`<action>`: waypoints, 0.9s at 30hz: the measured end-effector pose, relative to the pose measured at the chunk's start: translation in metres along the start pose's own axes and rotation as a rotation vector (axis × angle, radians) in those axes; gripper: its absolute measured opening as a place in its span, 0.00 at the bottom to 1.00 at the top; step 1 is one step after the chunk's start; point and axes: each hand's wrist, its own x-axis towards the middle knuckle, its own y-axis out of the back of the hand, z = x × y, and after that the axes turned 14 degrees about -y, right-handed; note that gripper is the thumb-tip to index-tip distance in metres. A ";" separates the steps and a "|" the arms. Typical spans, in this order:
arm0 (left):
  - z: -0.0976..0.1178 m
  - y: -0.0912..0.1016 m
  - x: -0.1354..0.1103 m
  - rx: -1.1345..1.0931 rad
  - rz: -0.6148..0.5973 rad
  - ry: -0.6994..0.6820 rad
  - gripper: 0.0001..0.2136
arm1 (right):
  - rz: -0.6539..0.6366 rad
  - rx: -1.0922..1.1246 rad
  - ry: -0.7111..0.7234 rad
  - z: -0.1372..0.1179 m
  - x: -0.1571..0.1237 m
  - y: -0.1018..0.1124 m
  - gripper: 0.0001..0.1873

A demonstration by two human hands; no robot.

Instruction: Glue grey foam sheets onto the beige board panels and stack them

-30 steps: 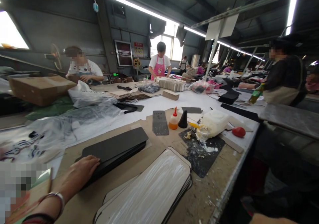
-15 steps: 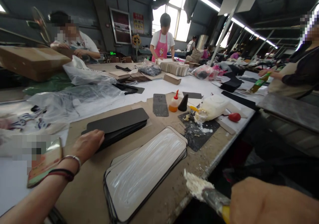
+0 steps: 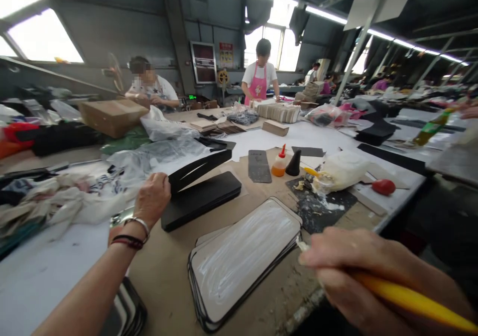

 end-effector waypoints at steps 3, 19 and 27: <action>-0.003 0.024 0.002 0.043 0.043 -0.021 0.12 | -0.020 0.002 -0.010 0.002 0.030 -0.009 0.04; 0.031 0.112 -0.032 0.207 0.010 -0.044 0.13 | -0.297 -0.575 -0.261 0.049 0.088 -0.073 0.34; 0.014 0.140 -0.044 0.341 -0.009 -0.080 0.16 | -0.452 -0.843 -0.226 0.084 0.117 -0.107 0.14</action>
